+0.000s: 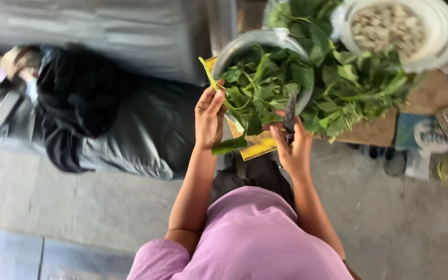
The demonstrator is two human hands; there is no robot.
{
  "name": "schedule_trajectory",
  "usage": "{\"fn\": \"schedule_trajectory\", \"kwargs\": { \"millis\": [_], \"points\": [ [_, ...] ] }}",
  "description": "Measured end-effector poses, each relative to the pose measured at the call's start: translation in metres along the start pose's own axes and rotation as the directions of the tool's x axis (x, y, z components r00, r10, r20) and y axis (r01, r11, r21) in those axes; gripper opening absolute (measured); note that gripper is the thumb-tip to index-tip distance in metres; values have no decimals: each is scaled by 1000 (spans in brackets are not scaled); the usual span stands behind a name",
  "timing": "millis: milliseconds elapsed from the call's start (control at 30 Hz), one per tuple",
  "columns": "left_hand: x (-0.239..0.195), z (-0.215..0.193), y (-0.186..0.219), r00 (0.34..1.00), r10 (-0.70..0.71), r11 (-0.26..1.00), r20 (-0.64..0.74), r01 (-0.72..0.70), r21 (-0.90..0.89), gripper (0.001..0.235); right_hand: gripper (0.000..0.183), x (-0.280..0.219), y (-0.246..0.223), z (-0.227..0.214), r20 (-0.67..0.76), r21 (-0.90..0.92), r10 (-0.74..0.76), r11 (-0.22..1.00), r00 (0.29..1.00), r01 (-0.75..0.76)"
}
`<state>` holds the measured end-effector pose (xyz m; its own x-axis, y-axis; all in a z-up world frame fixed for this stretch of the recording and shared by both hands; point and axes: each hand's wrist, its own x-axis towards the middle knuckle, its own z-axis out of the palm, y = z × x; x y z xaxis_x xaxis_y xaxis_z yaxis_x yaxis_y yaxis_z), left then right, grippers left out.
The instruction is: The person picks leaves from stems and uses a knife to cut them into a metal bowl.
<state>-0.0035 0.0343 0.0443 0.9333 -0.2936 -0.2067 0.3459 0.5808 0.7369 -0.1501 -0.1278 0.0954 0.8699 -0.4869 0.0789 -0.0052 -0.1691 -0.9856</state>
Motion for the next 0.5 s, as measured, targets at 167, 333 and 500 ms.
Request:
{"fn": "schedule_trajectory", "kwargs": {
  "millis": [167,333,500],
  "points": [
    [19,1,-27,986,-20,999,165,13,42,35,30,-5,-7,-5,-177,-280,-74,960,982,22],
    [2,14,-67,987,-57,980,150,26,198,30,31,-1,5,-13,-97,-351,74,931,992,-104],
    [3,26,-61,991,-78,989,112,63,137,31,36,7,17,-17,-20,-293,90,952,996,-92]
  ]
}}
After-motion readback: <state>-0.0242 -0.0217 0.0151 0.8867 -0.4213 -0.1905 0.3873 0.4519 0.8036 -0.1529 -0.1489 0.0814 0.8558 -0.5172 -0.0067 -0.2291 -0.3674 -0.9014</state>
